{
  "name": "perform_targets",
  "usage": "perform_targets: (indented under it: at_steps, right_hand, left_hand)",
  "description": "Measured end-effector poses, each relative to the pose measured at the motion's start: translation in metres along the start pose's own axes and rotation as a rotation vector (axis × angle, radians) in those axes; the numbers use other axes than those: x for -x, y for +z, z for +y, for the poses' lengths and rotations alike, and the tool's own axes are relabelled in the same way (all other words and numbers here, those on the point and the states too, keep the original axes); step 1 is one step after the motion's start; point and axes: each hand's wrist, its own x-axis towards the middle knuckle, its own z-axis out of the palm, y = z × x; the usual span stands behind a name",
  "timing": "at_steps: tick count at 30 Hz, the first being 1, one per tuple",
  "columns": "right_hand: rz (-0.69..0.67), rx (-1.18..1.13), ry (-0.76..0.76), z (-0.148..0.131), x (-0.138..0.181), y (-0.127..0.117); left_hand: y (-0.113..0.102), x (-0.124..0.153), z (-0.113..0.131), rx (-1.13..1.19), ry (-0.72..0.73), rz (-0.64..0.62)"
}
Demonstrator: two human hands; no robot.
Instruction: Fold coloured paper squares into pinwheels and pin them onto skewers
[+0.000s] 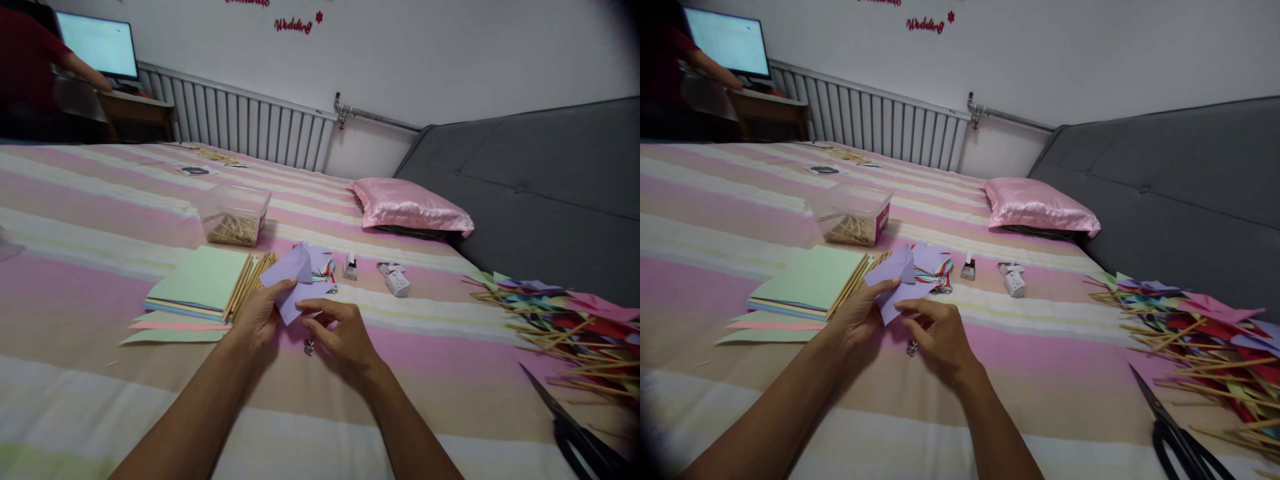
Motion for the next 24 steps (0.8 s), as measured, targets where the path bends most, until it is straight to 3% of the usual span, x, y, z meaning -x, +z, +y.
perform_targets:
  at_steps: [8, 16, 24]
  right_hand:
    - [0.185, -0.154, 0.100, -0.001, -0.002, 0.006]
    - [0.338, -0.230, 0.199, 0.001, -0.004, 0.013]
    - [0.483, -0.118, 0.224, 0.000, -0.005, 0.014]
  left_hand:
    - [0.010, 0.008, -0.006, 0.018, 0.096, -0.065]
    - [0.003, 0.002, -0.019, -0.080, 0.205, -0.134]
    - [0.006, 0.004, -0.024, -0.104, 0.136, -0.112]
